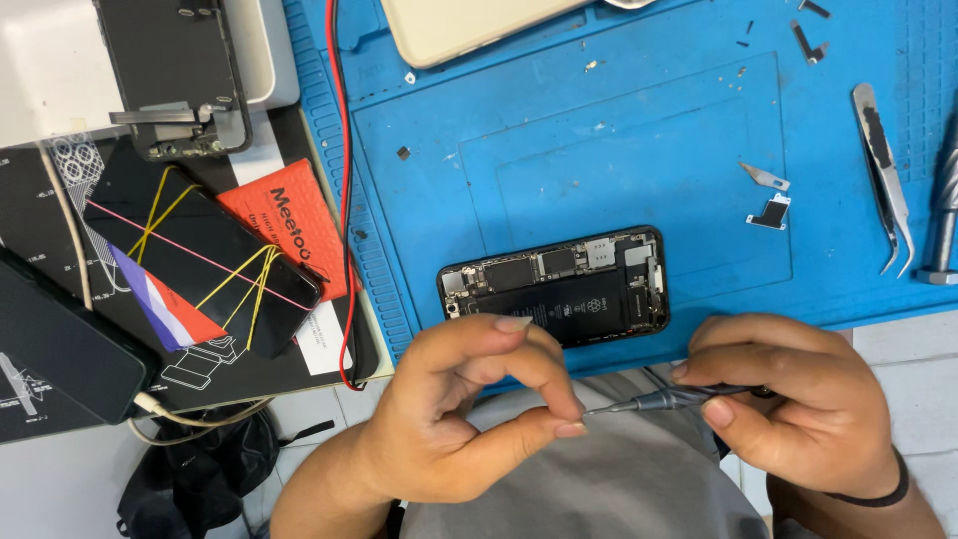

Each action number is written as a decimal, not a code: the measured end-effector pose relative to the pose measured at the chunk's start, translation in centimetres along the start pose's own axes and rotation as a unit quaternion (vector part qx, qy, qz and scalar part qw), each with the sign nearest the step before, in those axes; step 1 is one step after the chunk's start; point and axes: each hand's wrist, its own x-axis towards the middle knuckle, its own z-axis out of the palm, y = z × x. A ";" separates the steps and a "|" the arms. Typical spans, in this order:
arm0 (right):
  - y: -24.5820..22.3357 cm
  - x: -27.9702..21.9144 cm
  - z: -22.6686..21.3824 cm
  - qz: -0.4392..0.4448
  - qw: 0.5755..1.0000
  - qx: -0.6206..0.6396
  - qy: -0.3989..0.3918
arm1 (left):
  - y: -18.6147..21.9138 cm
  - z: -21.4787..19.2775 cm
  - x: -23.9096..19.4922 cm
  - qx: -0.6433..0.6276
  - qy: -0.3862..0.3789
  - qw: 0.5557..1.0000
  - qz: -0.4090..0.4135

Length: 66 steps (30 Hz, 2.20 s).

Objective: The person uses a precision screwdriver to remove screws from a disassembled smartphone placed on a blue work mat. The person then uses a metal spudger to pry and lift internal components and ribbon cables while working on the phone's motherboard area.

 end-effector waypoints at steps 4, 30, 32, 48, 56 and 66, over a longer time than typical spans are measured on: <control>0.0 0.2 0.2 -0.018 1.000 0.019 -0.004 | -0.2 0.0 -0.2 0.007 -0.001 1.000 0.005; 0.7 0.3 0.9 -0.016 0.997 0.063 -0.047 | -1.5 0.8 -0.4 0.003 0.013 0.999 0.044; 0.5 0.1 0.8 -0.014 0.998 0.050 -0.020 | -1.4 0.6 -0.4 0.004 0.021 0.998 0.052; 0.2 0.1 0.7 -0.019 0.999 0.023 -0.025 | -1.3 0.5 -0.9 0.002 0.030 0.998 0.048; -0.4 0.0 0.8 -0.032 0.999 0.015 -0.032 | -0.9 -0.1 -1.1 0.026 0.006 0.999 0.037; -1.0 -0.2 0.2 -0.037 0.997 -0.016 -0.059 | 0.1 -0.8 -0.8 0.099 -0.046 0.994 -0.011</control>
